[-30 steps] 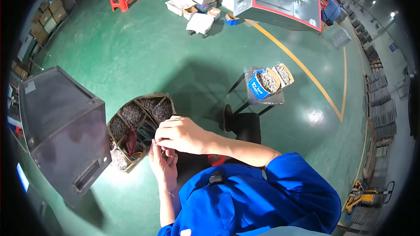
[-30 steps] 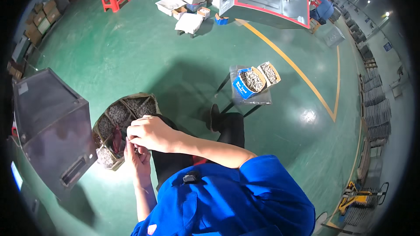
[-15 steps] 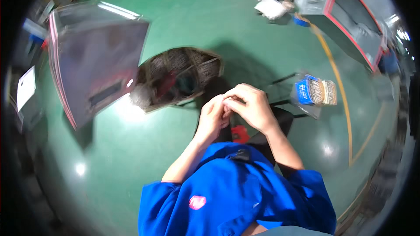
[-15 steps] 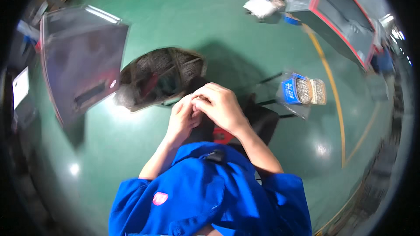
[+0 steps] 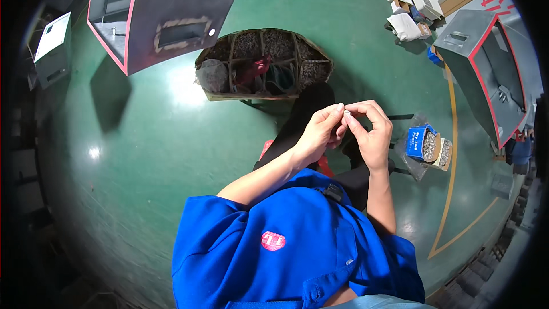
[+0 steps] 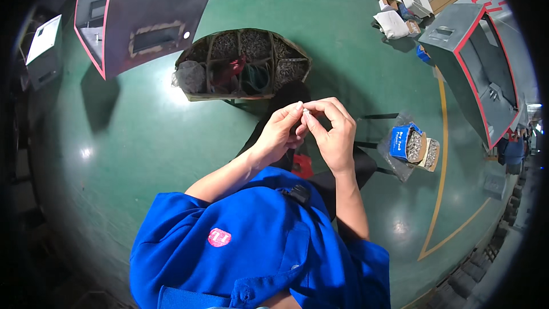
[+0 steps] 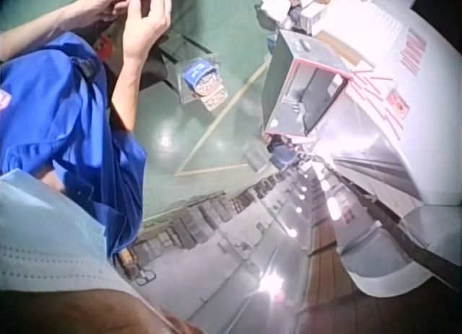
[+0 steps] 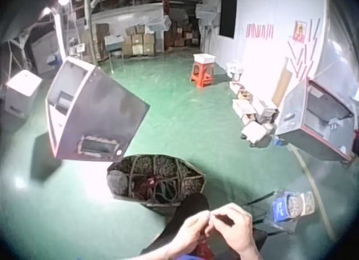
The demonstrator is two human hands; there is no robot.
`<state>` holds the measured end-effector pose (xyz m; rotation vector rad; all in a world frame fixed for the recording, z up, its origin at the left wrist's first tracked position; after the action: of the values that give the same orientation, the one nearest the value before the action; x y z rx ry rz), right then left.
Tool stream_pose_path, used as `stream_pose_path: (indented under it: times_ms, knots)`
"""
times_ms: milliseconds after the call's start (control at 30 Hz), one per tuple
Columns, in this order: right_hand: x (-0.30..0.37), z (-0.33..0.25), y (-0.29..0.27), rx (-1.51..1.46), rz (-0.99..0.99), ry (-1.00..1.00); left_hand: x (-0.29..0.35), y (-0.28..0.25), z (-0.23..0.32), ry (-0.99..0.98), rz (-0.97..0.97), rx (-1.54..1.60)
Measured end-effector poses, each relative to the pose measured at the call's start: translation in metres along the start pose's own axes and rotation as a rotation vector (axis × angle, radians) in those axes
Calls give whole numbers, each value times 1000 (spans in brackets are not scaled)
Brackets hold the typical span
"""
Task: Assembling small metal enclosures by inserting small metal components and fasteners.
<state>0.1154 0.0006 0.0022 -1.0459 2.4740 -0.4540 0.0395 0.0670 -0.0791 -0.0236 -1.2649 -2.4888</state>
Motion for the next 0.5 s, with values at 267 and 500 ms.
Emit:
stream_pose_path:
  times_ms: [267,500]
  knots:
    - [3,-1,-18,-398,8,50,-5,3,0,-93,63,733]
    - [3,-4,-25,-273,50,12,4,33,21,-42,-68,773]
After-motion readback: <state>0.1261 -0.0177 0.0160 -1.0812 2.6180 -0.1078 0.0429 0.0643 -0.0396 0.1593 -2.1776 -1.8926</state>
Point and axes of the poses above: each hand's wrist, its own x-axis away from the middle knuckle, its own y-axis out of the palm, z = x × y, the point moved 5 cm from there along -x, towards the middle knuckle, and after that the axes turned 4 degrees about y, right-handed, at the moved point
